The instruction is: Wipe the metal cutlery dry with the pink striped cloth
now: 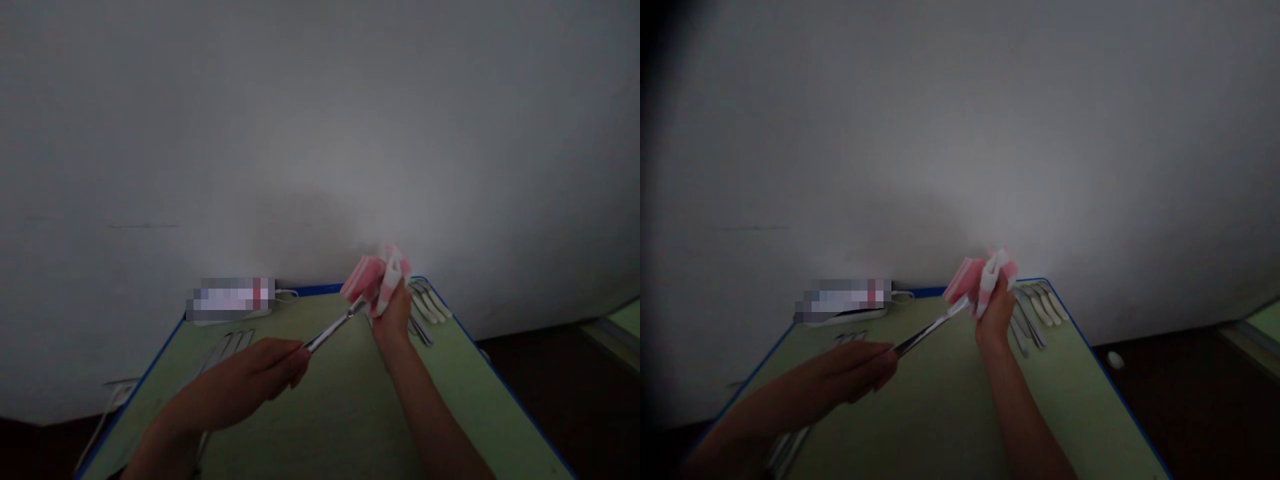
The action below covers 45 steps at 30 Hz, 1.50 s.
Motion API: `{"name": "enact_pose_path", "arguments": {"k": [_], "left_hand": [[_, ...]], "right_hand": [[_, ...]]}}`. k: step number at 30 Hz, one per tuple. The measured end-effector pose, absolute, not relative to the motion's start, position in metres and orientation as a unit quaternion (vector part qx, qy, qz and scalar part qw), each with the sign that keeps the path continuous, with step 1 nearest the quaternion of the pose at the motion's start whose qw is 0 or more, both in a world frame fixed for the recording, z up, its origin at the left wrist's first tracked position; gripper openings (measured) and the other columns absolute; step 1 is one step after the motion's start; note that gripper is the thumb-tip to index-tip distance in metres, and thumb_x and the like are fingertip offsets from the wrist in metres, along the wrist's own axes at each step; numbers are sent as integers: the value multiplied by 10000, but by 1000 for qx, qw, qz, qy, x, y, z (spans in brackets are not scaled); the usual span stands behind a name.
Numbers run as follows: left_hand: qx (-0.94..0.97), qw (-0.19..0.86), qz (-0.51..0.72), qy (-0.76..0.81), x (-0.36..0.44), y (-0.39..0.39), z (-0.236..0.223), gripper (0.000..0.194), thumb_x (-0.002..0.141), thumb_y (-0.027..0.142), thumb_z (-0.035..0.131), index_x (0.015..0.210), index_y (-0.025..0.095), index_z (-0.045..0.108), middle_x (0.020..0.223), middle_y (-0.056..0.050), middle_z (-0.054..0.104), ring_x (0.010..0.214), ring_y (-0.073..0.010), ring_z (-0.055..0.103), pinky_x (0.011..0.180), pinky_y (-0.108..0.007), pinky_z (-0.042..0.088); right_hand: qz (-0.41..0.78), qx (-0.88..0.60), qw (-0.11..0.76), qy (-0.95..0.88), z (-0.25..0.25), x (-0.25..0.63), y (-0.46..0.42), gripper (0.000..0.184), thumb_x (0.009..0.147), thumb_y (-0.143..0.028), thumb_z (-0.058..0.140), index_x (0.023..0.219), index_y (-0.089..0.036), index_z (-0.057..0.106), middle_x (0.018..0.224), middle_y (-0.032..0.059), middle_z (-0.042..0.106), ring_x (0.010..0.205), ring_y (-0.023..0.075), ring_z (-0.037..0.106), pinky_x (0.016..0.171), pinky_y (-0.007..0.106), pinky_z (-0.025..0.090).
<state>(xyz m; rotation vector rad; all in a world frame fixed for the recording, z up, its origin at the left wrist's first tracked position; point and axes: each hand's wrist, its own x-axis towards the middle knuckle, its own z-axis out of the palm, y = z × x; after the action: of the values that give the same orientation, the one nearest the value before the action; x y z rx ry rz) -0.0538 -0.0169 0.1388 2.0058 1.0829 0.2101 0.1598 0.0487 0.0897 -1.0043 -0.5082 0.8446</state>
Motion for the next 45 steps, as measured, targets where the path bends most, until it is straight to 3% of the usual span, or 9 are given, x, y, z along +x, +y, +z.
{"name": "enact_pose_path", "arguments": {"k": [5,8,13,18,26,31,40,45], "left_hand": [[791,401,93,454,-51,-11,132,439,915,504,283,714,183,504,630,29,472,593,-125,457,574,-238,382],[783,404,110,460,-50,-6,126,431,918,495,274,703,184,482,617,36,453,574,-119,444,548,-231,373],[793,383,139,452,-49,-1,122,400,927,452,284,782,178,537,633,33,455,587,-113,447,552,-224,373],[808,448,115,364,-50,-7,134,309,928,389,329,924,190,564,731,15,561,652,-112,506,604,-216,421],[834,403,143,349,-37,-6,137,353,942,326,335,762,179,601,722,6,648,660,-108,567,653,-220,421],[825,369,182,388,-31,-1,130,353,932,283,340,668,172,545,625,13,621,593,-108,563,612,-218,411],[823,329,217,410,-32,2,127,279,914,339,374,732,176,509,667,26,536,608,-115,488,564,-218,373],[844,339,159,384,-36,-4,132,340,928,398,366,730,180,535,649,38,522,608,-107,487,574,-212,355]], "right_hand": [[399,-508,724,-242,80,129,39,452,772,-568,472,643,-146,570,445,-55,431,394,81,362,358,208,253],[420,-514,685,-299,74,107,30,473,778,-582,460,591,-154,538,454,-49,424,402,77,338,366,214,241],[428,-509,659,-350,77,100,23,452,784,-551,479,615,-144,579,491,-22,470,449,92,370,408,217,273],[418,-510,661,-357,89,117,25,461,776,-559,492,654,-131,614,494,-21,470,444,87,347,406,214,261],[407,-474,692,-361,94,112,20,489,801,-571,452,772,-117,632,593,2,554,505,91,440,466,207,346],[454,-462,672,-359,89,93,10,458,786,-567,488,714,-127,595,536,-18,512,450,80,409,404,197,305],[482,-442,678,-336,87,86,10,417,786,-544,496,729,-144,597,600,-4,557,524,104,479,469,211,371],[459,-458,717,-255,89,114,30,432,735,-556,551,787,-134,623,627,7,581,510,105,470,454,222,356]]}}
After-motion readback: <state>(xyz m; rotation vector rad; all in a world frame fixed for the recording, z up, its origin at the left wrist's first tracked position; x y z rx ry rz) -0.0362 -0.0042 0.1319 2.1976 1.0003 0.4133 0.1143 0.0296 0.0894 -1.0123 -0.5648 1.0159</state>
